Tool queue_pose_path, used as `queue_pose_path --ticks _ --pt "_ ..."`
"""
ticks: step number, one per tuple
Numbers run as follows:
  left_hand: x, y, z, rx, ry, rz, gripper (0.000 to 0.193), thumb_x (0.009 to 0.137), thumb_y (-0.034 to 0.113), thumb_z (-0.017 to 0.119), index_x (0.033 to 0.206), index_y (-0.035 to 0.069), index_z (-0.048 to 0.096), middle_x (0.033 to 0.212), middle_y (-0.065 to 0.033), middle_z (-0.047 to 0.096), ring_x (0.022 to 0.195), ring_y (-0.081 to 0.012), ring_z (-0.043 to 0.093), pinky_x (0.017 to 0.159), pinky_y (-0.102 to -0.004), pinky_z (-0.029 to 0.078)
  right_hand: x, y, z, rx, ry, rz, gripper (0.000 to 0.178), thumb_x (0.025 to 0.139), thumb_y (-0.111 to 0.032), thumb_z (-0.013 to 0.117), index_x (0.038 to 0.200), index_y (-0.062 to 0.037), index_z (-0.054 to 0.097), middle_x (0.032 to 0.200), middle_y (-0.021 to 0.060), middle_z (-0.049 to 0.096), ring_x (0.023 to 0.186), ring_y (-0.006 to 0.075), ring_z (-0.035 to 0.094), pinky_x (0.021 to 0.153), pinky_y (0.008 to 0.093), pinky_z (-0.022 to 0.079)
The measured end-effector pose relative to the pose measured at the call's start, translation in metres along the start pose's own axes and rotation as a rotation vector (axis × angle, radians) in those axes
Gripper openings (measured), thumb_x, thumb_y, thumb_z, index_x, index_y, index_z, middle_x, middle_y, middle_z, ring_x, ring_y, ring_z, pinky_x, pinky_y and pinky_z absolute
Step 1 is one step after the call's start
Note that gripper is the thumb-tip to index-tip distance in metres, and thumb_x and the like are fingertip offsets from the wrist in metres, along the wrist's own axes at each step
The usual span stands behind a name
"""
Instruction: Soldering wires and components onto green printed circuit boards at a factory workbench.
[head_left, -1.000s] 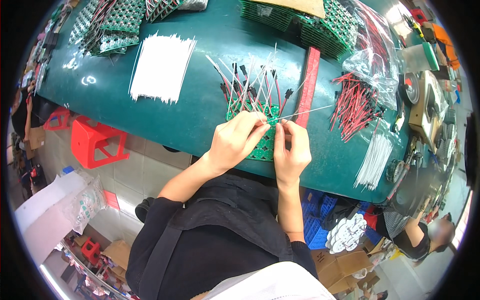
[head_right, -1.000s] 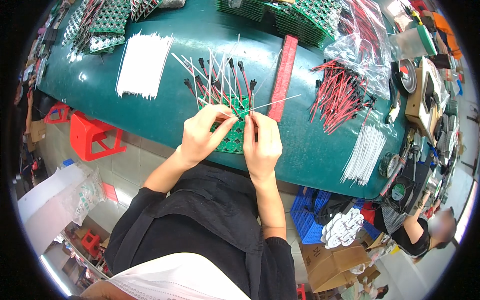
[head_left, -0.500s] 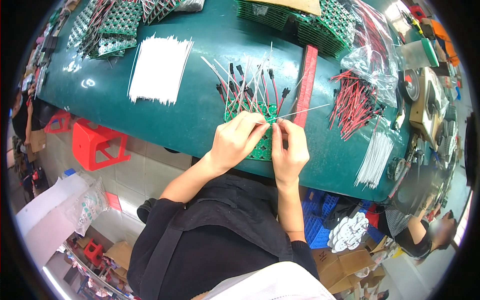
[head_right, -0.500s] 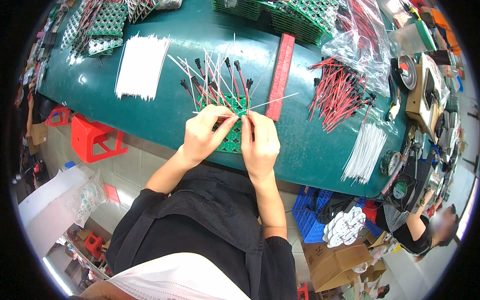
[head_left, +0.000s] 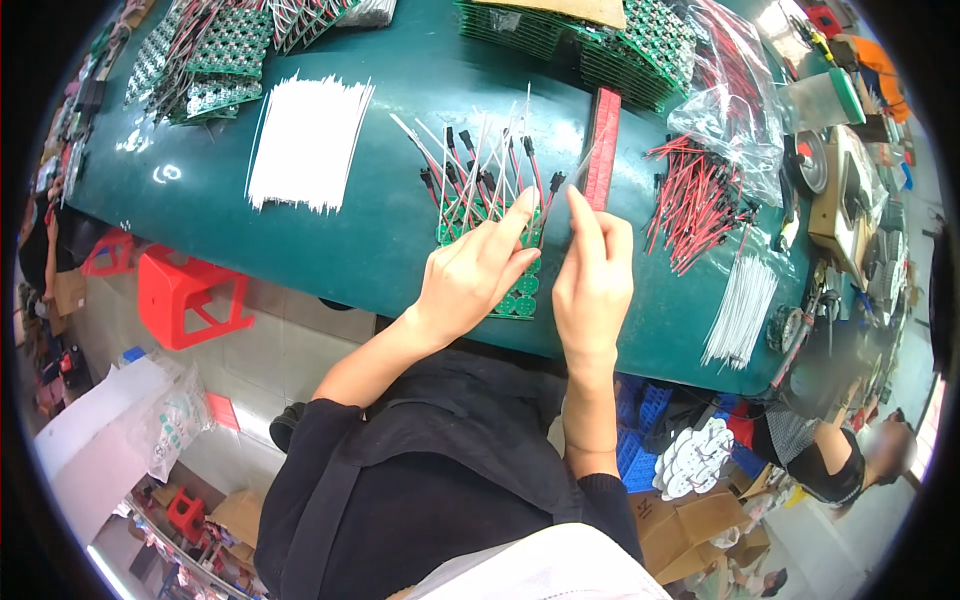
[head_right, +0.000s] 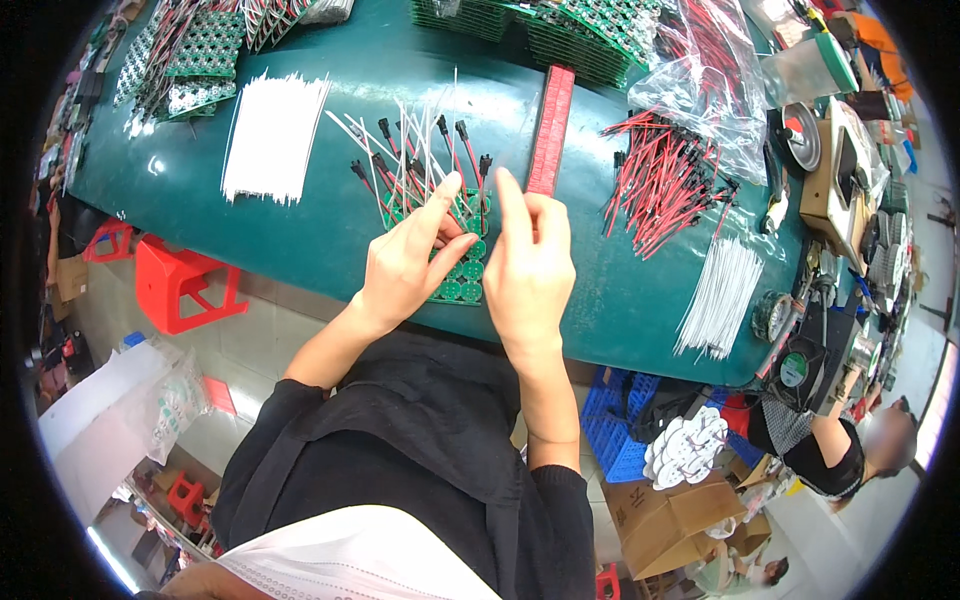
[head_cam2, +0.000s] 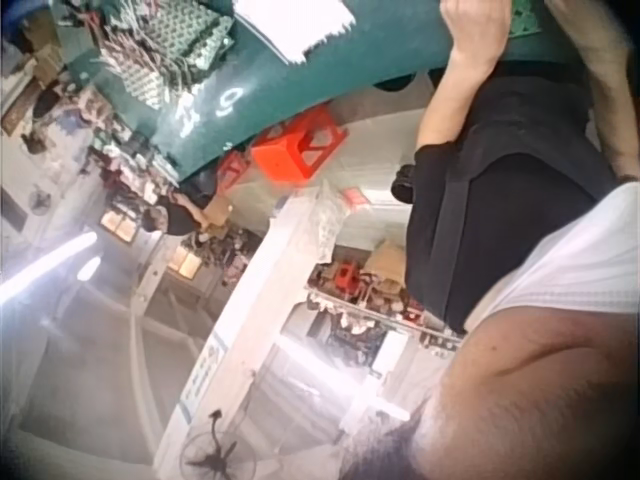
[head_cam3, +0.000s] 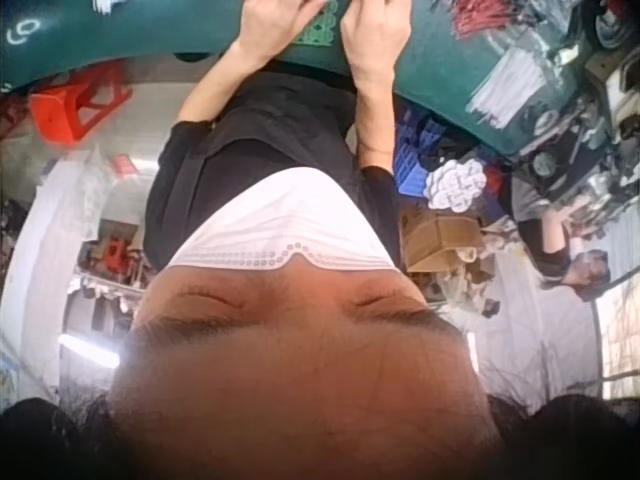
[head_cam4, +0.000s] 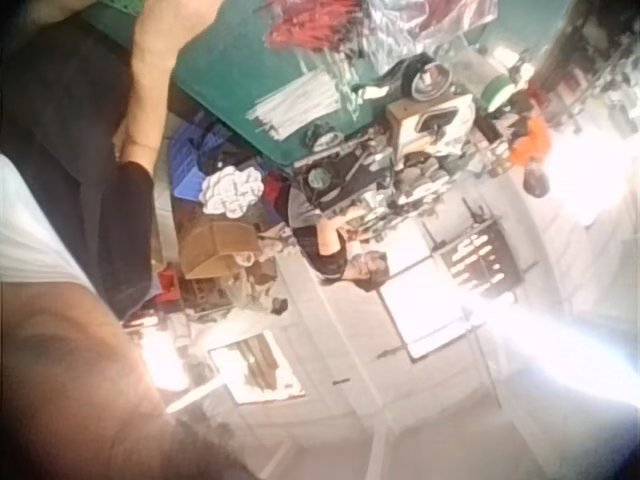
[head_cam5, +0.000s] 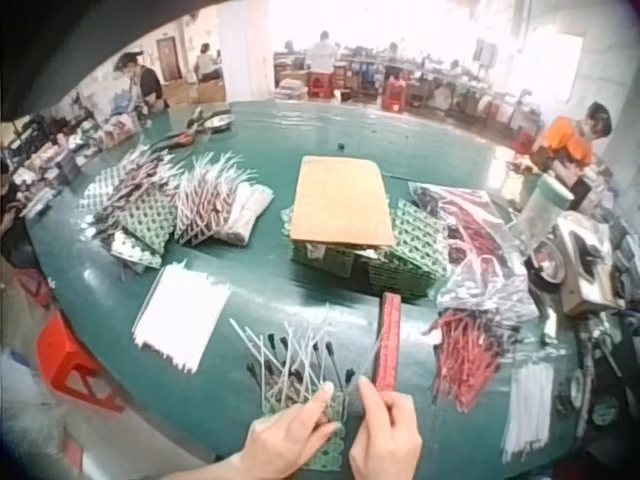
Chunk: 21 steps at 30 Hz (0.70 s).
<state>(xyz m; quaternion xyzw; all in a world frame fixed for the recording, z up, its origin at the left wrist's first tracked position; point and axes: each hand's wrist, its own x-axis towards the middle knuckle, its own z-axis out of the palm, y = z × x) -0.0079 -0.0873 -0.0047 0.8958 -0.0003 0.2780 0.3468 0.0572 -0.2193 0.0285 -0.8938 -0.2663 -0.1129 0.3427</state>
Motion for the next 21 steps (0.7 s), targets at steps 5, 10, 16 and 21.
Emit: queue_pose_path --ticks 5,10,16,21 --pt "-0.001 0.001 -0.007 -0.022 -0.001 -0.014 0.058 0.079 -0.002 0.074 0.133 -0.001 0.053 0.076 -0.006 0.063 0.062 -0.0165 0.063 0.057 -0.0284 0.053 0.003 0.023 -0.021 -0.118 0.072 0.076 0.028 0.088 -0.003 0.062 0.116 -0.0075 0.064 0.097 0.0126 0.056 0.086 0.0283 0.059 0.075 0.0388 0.051" --pt "-0.007 0.009 -0.021 -0.122 -0.048 0.065 0.034 0.076 -0.004 0.073 0.109 0.001 0.067 0.073 -0.005 0.064 0.059 -0.0183 0.061 0.052 -0.0307 0.049 -0.011 0.069 -0.039 -0.445 -0.11 0.402 0.02 0.088 -0.019 0.069 0.098 -0.0048 0.06 0.094 0.0122 0.056 0.086 0.0289 0.059 0.073 0.04 0.05" --pt "-0.013 0.013 -0.015 -0.129 -0.356 0.234 0.027 0.073 0.011 0.078 0.098 0.009 0.069 0.092 -0.0028 0.06 0.078 -0.0199 0.058 0.067 -0.0324 0.048 -0.033 0.081 -0.044 -0.407 -0.098 0.498 0.015 0.086 -0.016 0.07 0.088 -0.0053 0.06 0.08 0.0084 0.057 0.073 0.0267 0.06 0.068 0.0397 0.05" --pt "-0.018 0.005 -0.016 -0.131 -0.385 0.193 0.025 0.071 0.012 0.078 0.095 0.01 0.068 0.095 -0.0015 0.059 0.079 -0.0195 0.056 0.069 -0.033 0.046 -0.025 0.086 -0.034 -0.287 0.107 0.371 0.014 0.084 -0.015 0.069 0.083 -0.0051 0.06 0.079 0.0094 0.058 0.073 0.0287 0.06 0.067 0.0403 0.05"
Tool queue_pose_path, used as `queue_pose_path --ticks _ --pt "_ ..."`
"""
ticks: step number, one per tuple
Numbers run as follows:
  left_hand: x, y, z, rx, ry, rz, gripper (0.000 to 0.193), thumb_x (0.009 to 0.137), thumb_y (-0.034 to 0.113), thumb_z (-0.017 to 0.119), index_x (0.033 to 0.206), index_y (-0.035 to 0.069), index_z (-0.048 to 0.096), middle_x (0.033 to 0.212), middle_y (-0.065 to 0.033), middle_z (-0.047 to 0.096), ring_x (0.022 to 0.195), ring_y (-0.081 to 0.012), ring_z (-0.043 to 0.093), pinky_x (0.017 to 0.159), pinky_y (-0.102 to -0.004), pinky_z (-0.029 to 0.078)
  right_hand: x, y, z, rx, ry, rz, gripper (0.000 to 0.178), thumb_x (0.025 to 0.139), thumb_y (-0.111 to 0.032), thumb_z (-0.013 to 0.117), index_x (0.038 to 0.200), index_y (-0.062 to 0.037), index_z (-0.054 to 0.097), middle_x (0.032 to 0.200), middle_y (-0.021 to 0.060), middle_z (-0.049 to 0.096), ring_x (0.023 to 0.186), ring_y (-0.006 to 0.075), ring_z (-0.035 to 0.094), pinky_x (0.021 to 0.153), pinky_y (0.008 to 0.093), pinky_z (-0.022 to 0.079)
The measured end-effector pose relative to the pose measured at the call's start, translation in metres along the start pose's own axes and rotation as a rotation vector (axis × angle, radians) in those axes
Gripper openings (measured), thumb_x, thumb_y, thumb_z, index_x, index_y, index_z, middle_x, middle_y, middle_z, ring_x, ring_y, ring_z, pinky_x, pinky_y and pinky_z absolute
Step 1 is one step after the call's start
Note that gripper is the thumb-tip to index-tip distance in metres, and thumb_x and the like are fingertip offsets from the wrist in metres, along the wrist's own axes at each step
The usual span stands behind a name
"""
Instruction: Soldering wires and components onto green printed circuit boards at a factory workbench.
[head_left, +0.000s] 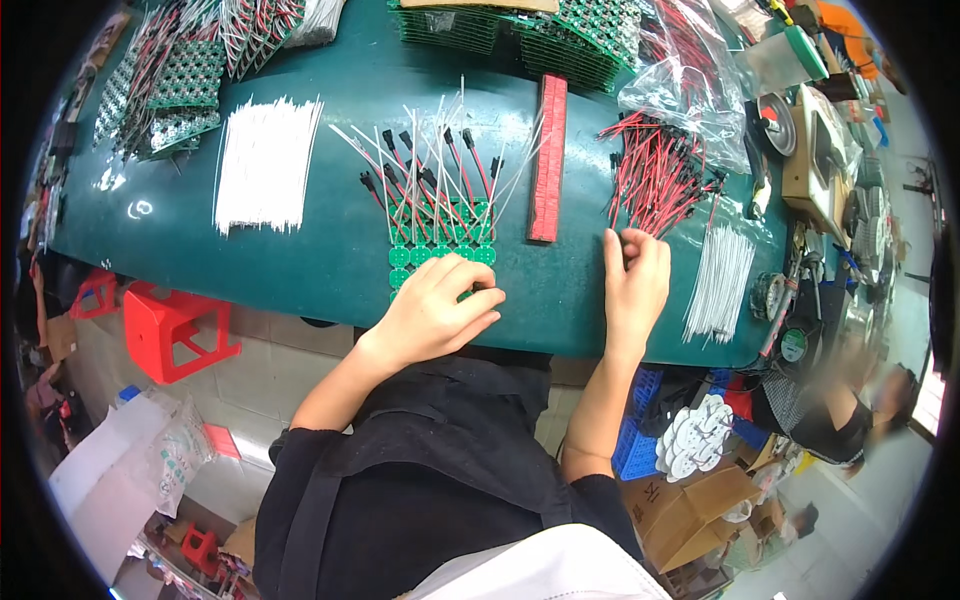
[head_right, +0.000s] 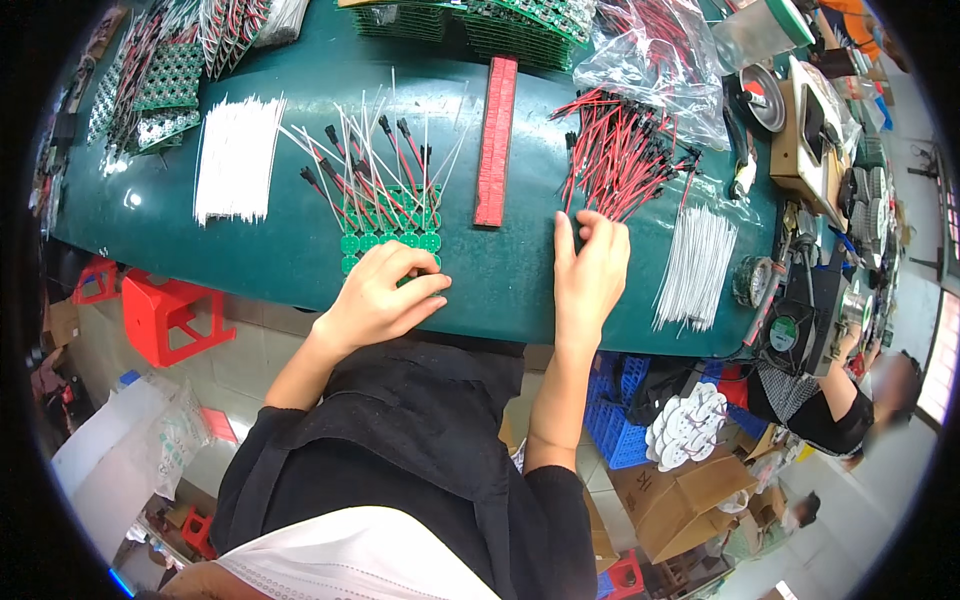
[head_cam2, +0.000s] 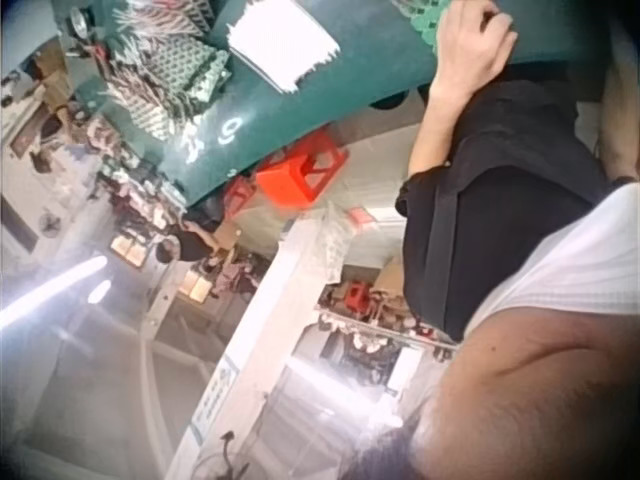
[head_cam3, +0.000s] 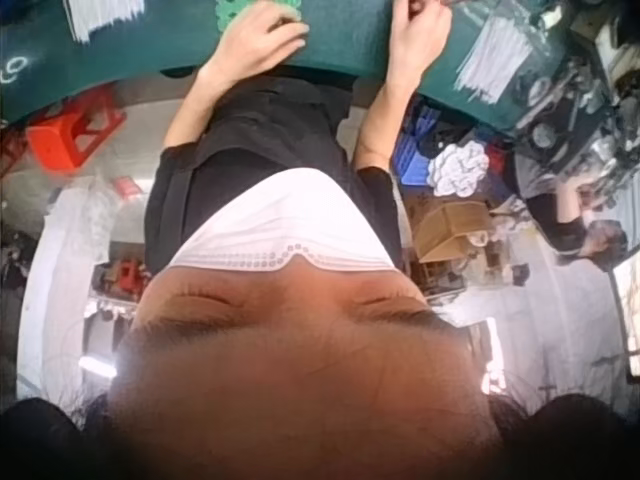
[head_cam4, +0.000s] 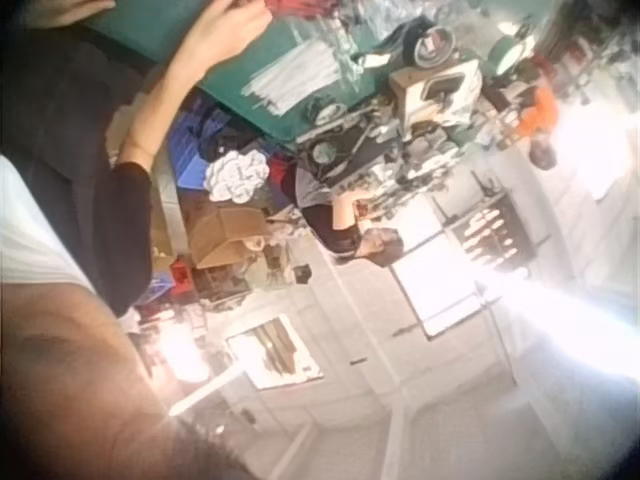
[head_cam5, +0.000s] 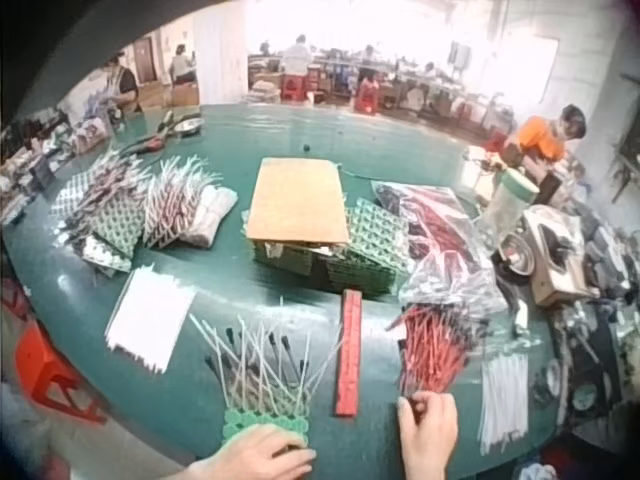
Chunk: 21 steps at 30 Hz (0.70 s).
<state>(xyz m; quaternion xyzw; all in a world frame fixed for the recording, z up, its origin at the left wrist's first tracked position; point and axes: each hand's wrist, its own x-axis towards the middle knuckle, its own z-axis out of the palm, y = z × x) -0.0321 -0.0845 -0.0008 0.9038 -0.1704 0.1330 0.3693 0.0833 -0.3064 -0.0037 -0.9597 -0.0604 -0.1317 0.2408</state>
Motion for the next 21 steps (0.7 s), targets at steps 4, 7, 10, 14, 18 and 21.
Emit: queue_pose_path --ticks 4,7,10,14,18,21 --pt "-0.001 -0.001 -0.009 0.028 0.006 -0.016 0.025 0.07 0.01 0.078 0.093 0.01 0.068 0.095 -0.0013 0.06 0.079 -0.0192 0.056 0.068 -0.0325 0.046 0.009 0.001 0.004 -0.135 -0.035 -0.078 0.014 0.083 -0.015 0.07 0.081 -0.0047 0.061 0.076 0.0092 0.058 0.069 0.0281 0.06 0.066 0.0416 0.049" --pt "0.0 0.004 -0.015 0.026 -0.006 -0.042 0.025 0.072 0.01 0.078 0.095 0.01 0.069 0.093 -0.0025 0.06 0.079 -0.0211 0.057 0.068 -0.0331 0.047 0.002 -0.004 -0.005 -0.023 -0.03 0.025 0.011 0.083 -0.011 0.068 0.082 -0.004 0.061 0.076 0.0091 0.057 0.065 0.0257 0.058 0.064 0.0394 0.049" --pt "0.002 0.013 -0.015 -0.162 0.05 -0.135 0.022 0.079 0.011 0.076 0.099 0.006 0.068 0.093 -0.0043 0.06 0.08 -0.0204 0.061 0.07 -0.0328 0.051 -0.022 -0.02 -0.019 0.348 0.038 0.051 0.016 0.075 0.0 0.072 0.081 -0.0018 0.056 0.076 0.0084 0.055 0.062 0.022 0.054 0.057 0.0326 0.048" --pt "0.006 0.024 -0.005 -0.74 0.128 -0.416 0.02 0.085 0.006 0.074 0.103 -0.001 0.067 0.096 -0.0085 0.066 0.079 -0.0136 0.064 0.07 -0.0261 0.053 -0.046 -0.05 -0.021 0.386 -0.045 -0.564 0.024 0.068 0.001 0.073 0.082 -0.0075 0.056 0.079 0.0058 0.058 0.068 0.024 0.057 0.06 0.0359 0.044" --pt "0.004 0.018 -0.009 -0.72 0.156 -0.371 0.016 0.086 0.005 0.072 0.1 -0.003 0.069 0.097 -0.0086 0.067 0.084 -0.0149 0.067 0.073 -0.0264 0.055 -0.044 -0.065 -0.015 0.488 -0.206 -0.647 0.023 0.069 -0.003 0.074 0.084 -0.0078 0.057 0.08 0.0059 0.058 0.07 0.0238 0.057 0.061 0.0351 0.042" --pt "0.0 0.013 -0.015 -0.898 0.179 -0.588 0.011 0.087 -0.003 0.068 0.098 -0.004 0.068 0.099 -0.0099 0.064 0.091 -0.0176 0.067 0.078 -0.0282 0.056 -0.023 -0.064 -0.011 0.495 -0.282 -0.688 0.021 0.072 -0.004 0.074 0.085 -0.0065 0.058 0.081 0.0073 0.059 0.071 0.0257 0.058 0.063 0.0377 0.044"
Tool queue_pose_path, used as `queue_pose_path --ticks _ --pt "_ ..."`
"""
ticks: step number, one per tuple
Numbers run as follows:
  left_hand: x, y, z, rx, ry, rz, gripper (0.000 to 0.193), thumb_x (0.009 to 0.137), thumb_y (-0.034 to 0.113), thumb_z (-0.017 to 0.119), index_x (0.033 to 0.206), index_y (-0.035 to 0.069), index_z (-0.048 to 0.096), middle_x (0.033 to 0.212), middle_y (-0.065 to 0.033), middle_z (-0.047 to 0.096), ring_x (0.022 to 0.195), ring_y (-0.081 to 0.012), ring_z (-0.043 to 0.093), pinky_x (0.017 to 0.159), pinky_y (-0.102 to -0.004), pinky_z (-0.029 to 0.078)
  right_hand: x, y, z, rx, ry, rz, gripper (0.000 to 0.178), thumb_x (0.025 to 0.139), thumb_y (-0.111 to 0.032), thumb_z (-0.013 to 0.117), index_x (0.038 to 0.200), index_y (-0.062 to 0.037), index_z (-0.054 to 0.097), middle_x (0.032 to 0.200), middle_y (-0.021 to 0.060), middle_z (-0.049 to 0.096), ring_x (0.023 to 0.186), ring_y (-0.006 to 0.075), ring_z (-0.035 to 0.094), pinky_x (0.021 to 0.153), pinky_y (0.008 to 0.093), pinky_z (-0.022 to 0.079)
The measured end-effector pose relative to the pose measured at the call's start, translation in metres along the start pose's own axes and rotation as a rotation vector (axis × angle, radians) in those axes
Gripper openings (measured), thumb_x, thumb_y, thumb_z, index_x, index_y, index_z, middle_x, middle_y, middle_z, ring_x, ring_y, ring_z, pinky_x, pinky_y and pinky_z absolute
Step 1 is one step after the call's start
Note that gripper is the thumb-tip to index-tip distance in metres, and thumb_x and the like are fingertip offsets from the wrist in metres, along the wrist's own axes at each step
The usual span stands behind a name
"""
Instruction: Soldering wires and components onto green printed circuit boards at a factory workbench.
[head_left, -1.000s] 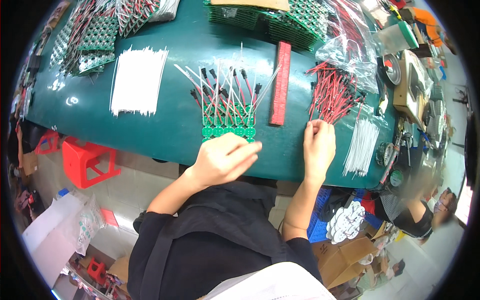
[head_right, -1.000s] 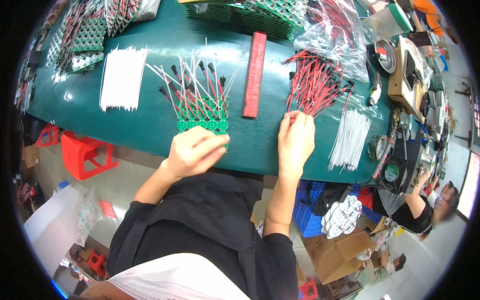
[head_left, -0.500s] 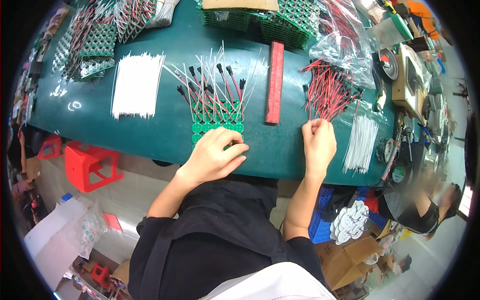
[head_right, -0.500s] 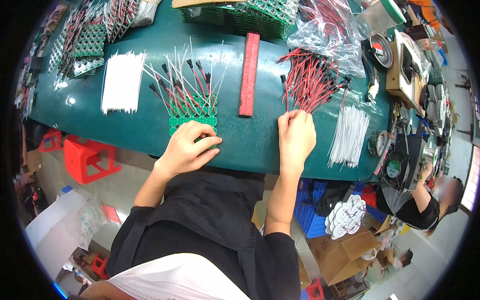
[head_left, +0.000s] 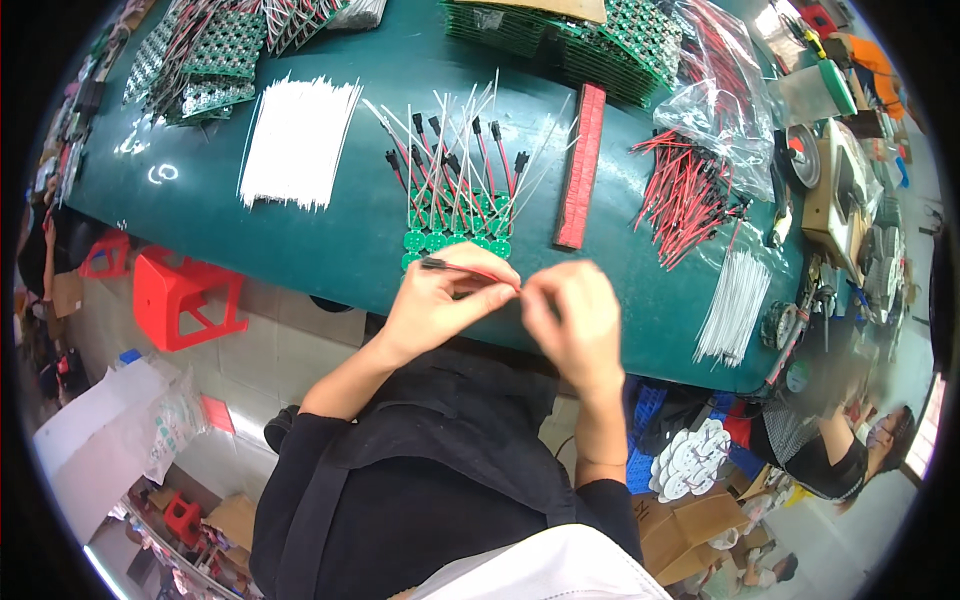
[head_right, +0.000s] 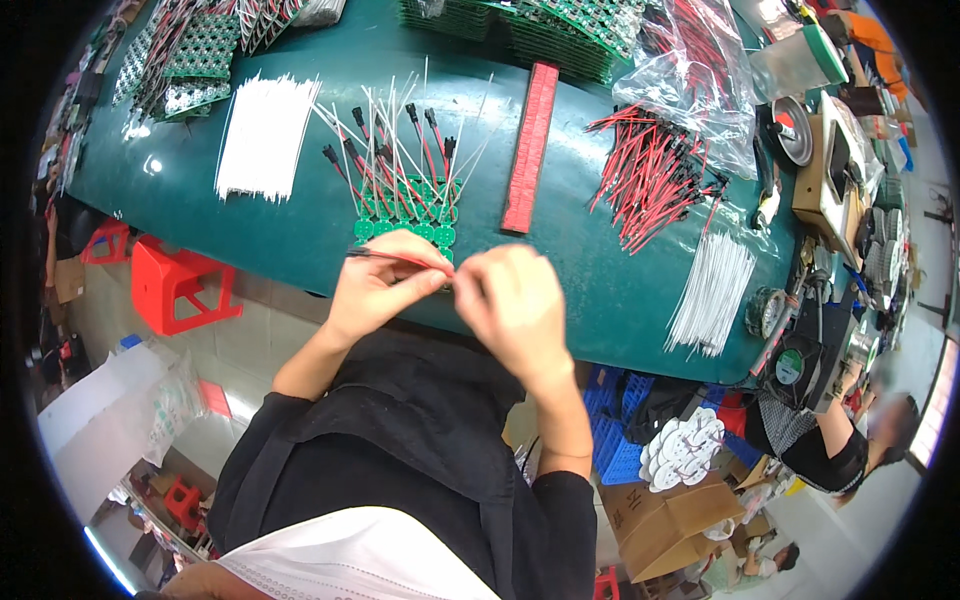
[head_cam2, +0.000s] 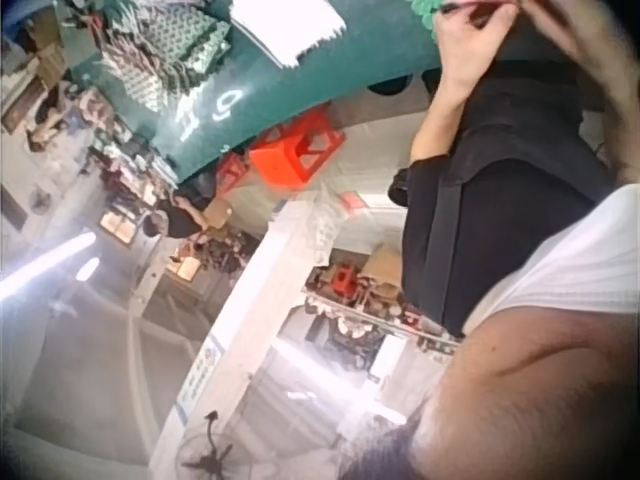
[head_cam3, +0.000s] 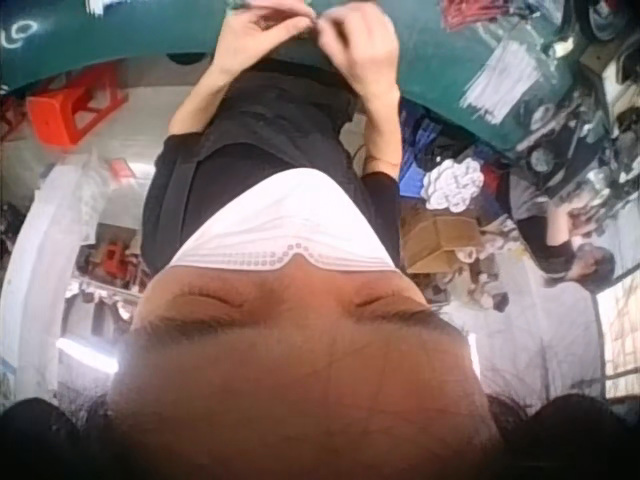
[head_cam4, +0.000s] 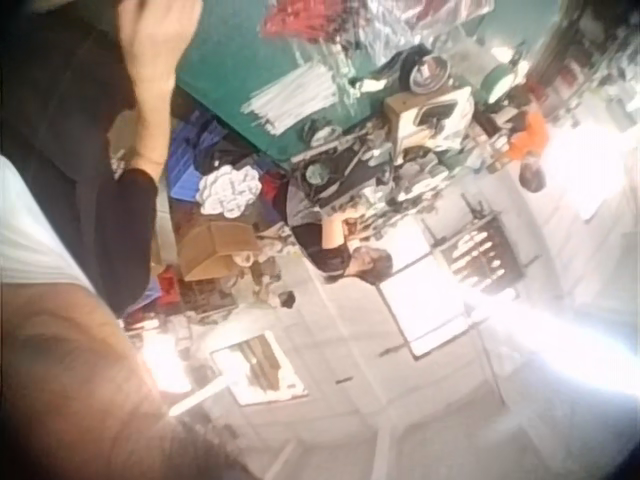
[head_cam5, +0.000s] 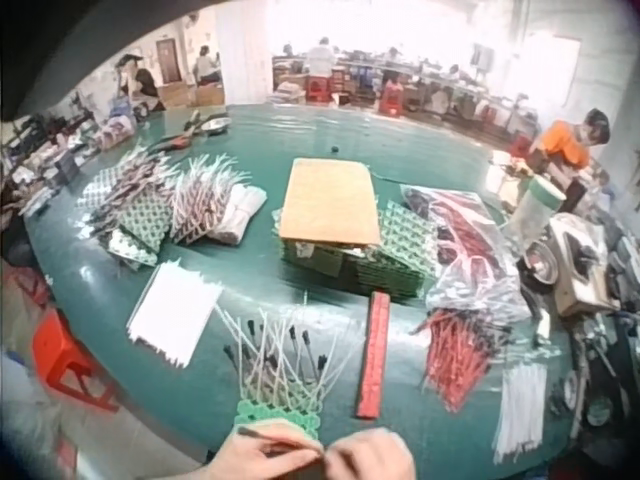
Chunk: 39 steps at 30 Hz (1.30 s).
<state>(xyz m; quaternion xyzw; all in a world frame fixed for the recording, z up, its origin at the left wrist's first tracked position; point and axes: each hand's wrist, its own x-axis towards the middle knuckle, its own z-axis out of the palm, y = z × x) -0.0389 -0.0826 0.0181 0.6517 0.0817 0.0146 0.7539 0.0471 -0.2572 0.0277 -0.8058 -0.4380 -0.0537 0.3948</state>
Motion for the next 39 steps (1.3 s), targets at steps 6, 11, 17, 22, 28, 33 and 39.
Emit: queue_pose_path --ticks 6,11,17,22,28,33,39 --pt "0.01 -0.012 0.004 0.146 0.226 0.142 0.012 0.087 -0.003 0.067 0.098 -0.001 0.068 0.096 -0.0083 0.065 0.085 -0.0141 0.068 0.075 -0.0264 0.057 0.025 0.068 -0.032 -0.717 0.01 0.585 0.026 0.094 -0.029 0.06 0.096 -0.003 0.055 0.093 0.0165 0.058 0.079 0.0359 0.063 0.066 0.0466 0.053" --pt "0.013 -0.023 0.009 0.402 0.299 0.259 0.014 0.083 -0.003 0.069 0.096 0.002 0.068 0.088 -0.0082 0.065 0.075 -0.0143 0.066 0.065 -0.0256 0.055 0.002 0.07 -0.024 -0.748 -0.085 0.566 0.025 0.09 -0.026 0.062 0.089 -0.0022 0.054 0.091 0.017 0.061 0.077 0.0371 0.065 0.063 0.0475 0.053" --pt "0.014 -0.024 0.01 0.515 0.319 0.305 0.013 0.082 -0.002 0.07 0.094 0.003 0.067 0.085 -0.0082 0.065 0.071 -0.0156 0.066 0.059 -0.0266 0.053 -0.02 0.065 -0.04 -0.623 -0.015 0.679 0.02 0.088 -0.021 0.062 0.083 -0.0024 0.055 0.084 0.0172 0.063 0.073 0.0382 0.064 0.064 0.048 0.051" --pt "0.014 -0.026 0.012 0.559 0.336 0.328 0.013 0.081 -0.002 0.07 0.092 0.003 0.065 0.083 -0.0075 0.065 0.069 -0.0162 0.066 0.057 -0.0272 0.053 -0.032 0.061 -0.048 -0.241 0.244 0.859 0.012 0.088 -0.006 0.065 0.086 0.001 0.055 0.082 0.0126 0.063 0.066 0.0223 0.065 0.062 0.0325 0.054" --pt "0.015 -0.029 0.012 0.674 0.353 0.416 0.015 0.079 -0.004 0.071 0.09 0.003 0.064 0.08 -0.0067 0.063 0.065 -0.0163 0.066 0.055 -0.0274 0.054 -0.043 0.052 -0.044 0.308 0.554 0.684 0.008 0.096 -0.001 0.055 0.09 0.0031 0.052 0.095 0.0139 0.065 0.079 0.0174 0.068 0.068 0.0271 0.058" --pt "0.015 -0.028 0.012 0.602 0.329 0.4 0.015 0.078 -0.004 0.071 0.09 0.002 0.064 0.081 -0.0074 0.064 0.066 -0.0157 0.067 0.057 -0.0267 0.056 -0.043 0.047 -0.037 0.347 0.599 0.529 0.005 0.096 0.0 0.053 0.093 0.0032 0.051 0.101 0.0169 0.063 0.082 0.0207 0.068 0.069 0.0283 0.059" --pt "0.015 -0.025 0.01 0.625 0.312 0.375 0.014 0.079 -0.004 0.07 0.09 0.001 0.064 0.081 -0.0076 0.064 0.067 -0.0153 0.068 0.058 -0.0263 0.056 -0.043 0.042 -0.031 0.487 0.608 0.531 0.004 0.095 0.001 0.054 0.094 0.0031 0.05 0.1 0.0178 0.062 0.081 0.0209 0.067 0.07 0.0306 0.06"
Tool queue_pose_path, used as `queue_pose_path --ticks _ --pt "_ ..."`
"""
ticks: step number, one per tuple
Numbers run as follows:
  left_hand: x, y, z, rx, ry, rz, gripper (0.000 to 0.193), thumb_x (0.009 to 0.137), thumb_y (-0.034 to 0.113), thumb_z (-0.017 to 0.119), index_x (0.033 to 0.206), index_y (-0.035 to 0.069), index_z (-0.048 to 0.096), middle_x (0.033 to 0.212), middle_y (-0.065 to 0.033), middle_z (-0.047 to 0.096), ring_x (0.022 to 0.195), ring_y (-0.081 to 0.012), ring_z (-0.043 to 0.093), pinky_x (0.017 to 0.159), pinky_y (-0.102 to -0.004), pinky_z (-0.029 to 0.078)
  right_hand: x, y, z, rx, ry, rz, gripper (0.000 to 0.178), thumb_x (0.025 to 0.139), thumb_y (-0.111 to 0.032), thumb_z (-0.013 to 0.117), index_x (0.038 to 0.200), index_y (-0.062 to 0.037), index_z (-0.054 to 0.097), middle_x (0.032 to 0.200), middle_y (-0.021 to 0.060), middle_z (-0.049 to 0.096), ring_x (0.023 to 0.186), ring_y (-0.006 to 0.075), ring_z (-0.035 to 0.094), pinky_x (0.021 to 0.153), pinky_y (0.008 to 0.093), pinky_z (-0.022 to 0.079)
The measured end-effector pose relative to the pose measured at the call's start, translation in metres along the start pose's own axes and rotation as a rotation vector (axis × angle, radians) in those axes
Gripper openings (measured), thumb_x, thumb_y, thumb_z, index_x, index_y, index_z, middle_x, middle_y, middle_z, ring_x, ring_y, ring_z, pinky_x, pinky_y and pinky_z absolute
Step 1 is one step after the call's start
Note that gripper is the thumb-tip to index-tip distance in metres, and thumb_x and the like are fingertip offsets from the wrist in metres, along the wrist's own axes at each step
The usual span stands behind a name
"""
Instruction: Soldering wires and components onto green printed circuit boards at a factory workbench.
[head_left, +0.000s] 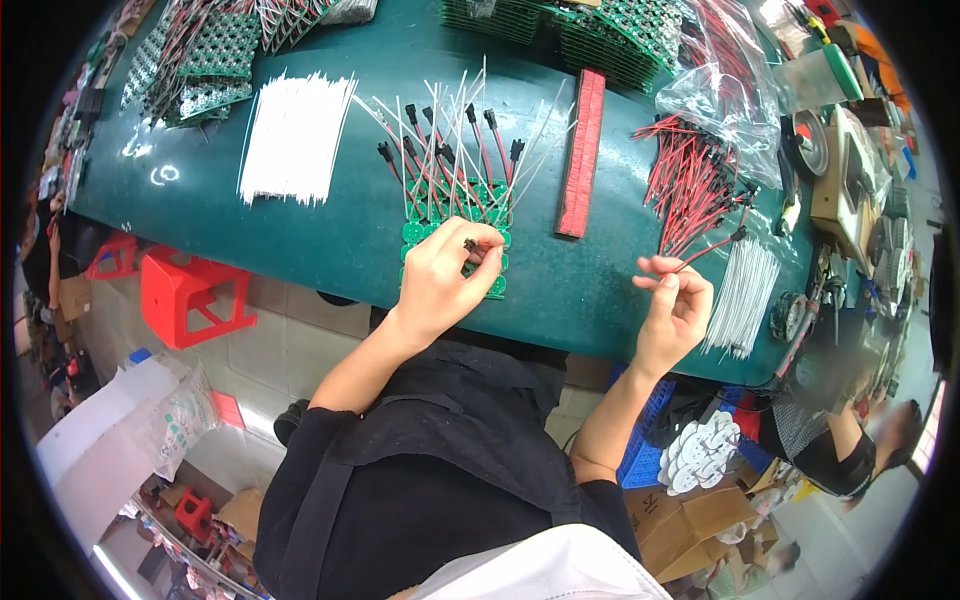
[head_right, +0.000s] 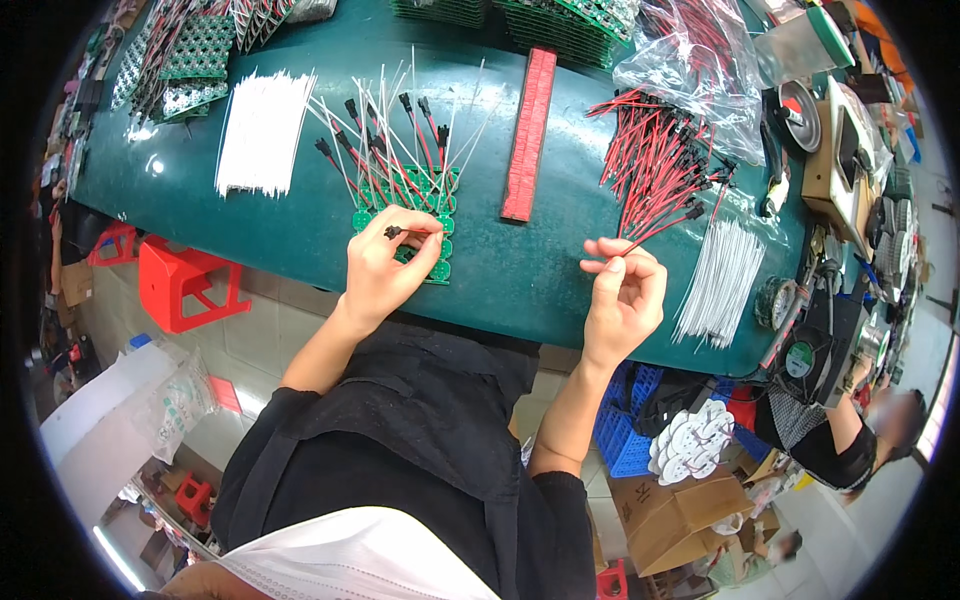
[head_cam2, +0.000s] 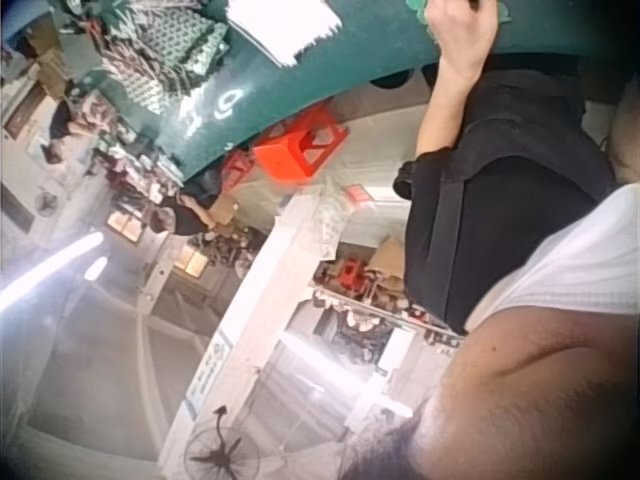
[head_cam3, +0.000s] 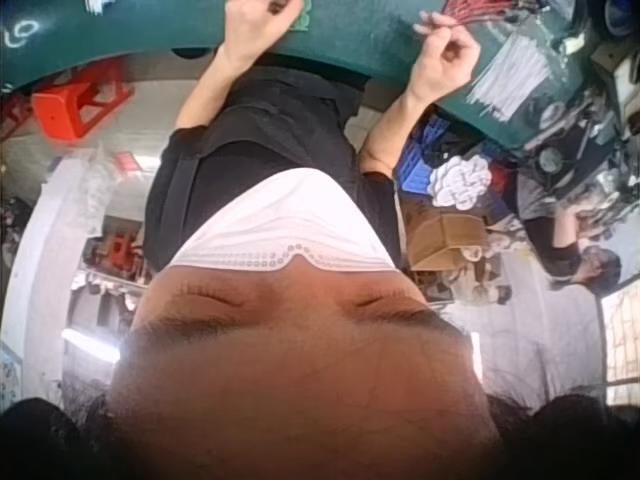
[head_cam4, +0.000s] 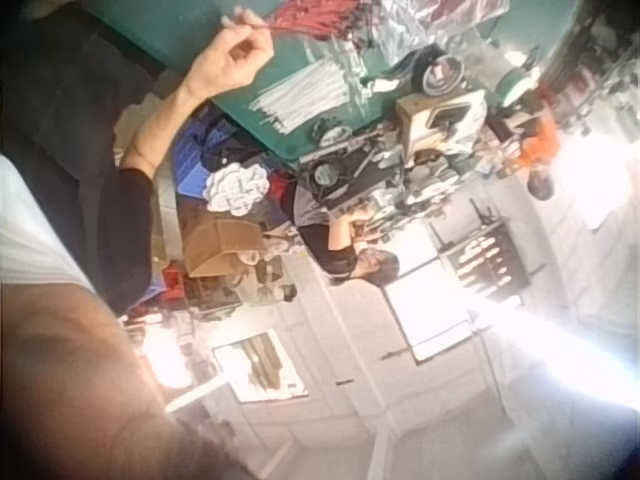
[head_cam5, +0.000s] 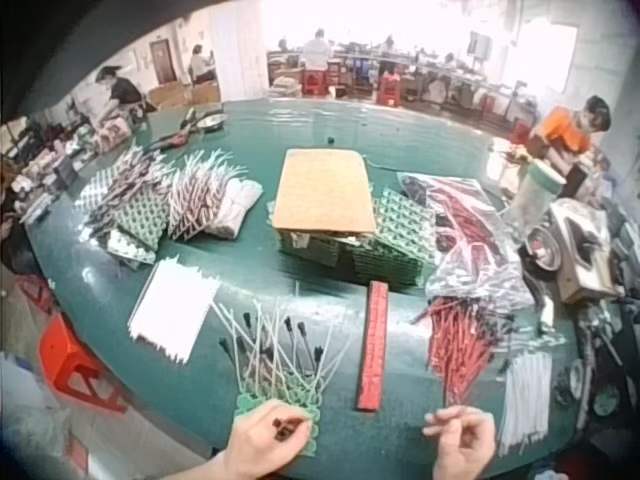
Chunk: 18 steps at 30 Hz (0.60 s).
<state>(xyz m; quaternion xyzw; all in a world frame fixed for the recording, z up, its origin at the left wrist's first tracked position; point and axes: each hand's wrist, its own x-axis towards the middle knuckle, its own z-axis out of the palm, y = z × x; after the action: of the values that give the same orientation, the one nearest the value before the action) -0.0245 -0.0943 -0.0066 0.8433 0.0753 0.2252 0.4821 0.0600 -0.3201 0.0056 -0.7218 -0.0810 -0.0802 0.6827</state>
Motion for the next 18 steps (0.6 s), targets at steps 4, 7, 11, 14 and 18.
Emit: queue_pose_path --ticks 4,7,11,14,18 --pt "0.001 0.001 -0.001 -0.001 -0.003 -0.001 0.013 0.08 -0.004 0.069 0.09 0.001 0.064 0.081 -0.0076 0.064 0.067 -0.015 0.068 0.058 -0.0261 0.056 -0.001 0.0 0.004 0.041 -0.02 -0.059 0.012 0.093 0.005 0.057 0.102 0.0025 0.049 0.098 0.0175 0.062 0.077 0.0176 0.065 0.069 0.0297 0.06" --pt "0.002 0.001 0.0 -0.009 0.001 -0.007 0.013 0.08 -0.004 0.069 0.09 0.002 0.064 0.081 -0.0076 0.064 0.066 -0.015 0.068 0.058 -0.0259 0.056 -0.003 -0.003 0.008 0.027 -0.001 -0.063 0.026 0.093 0.006 0.058 0.116 0.0032 0.047 0.095 0.0155 0.063 0.076 0.0156 0.064 0.069 0.0282 0.059" --pt "0.0 0.0 0.001 0.011 0.007 0.006 0.013 0.08 -0.004 0.07 0.09 0.001 0.064 0.08 -0.0075 0.064 0.066 -0.0148 0.068 0.057 -0.026 0.056 -0.003 -0.01 0.009 -0.047 0.028 -0.013 0.038 0.094 0.002 0.059 0.13 0.0053 0.047 0.089 0.0123 0.065 0.076 0.0143 0.065 0.069 0.0263 0.057" --pt "-0.001 -0.001 0.003 0.03 0.023 0.032 0.013 0.079 -0.003 0.07 0.089 0.001 0.064 0.079 -0.007 0.064 0.065 -0.0148 0.068 0.057 -0.0259 0.056 -0.003 -0.013 0.006 -0.145 0.028 -0.012 0.028 0.096 -0.002 0.059 0.123 0.0065 0.054 0.087 0.0124 0.066 0.074 0.0147 0.065 0.067 0.0256 0.057" --pt "-0.002 -0.001 0.005 0.062 0.038 0.055 0.013 0.079 -0.003 0.071 0.087 0.003 0.063 0.078 -0.0057 0.064 0.064 -0.015 0.067 0.056 -0.0261 0.055 -0.005 -0.015 0.005 -0.051 0.023 -0.005 0.018 0.098 -0.005 0.057 0.111 0.0066 0.059 0.084 0.0114 0.066 0.069 0.014 0.064 0.059 0.0235 0.054"
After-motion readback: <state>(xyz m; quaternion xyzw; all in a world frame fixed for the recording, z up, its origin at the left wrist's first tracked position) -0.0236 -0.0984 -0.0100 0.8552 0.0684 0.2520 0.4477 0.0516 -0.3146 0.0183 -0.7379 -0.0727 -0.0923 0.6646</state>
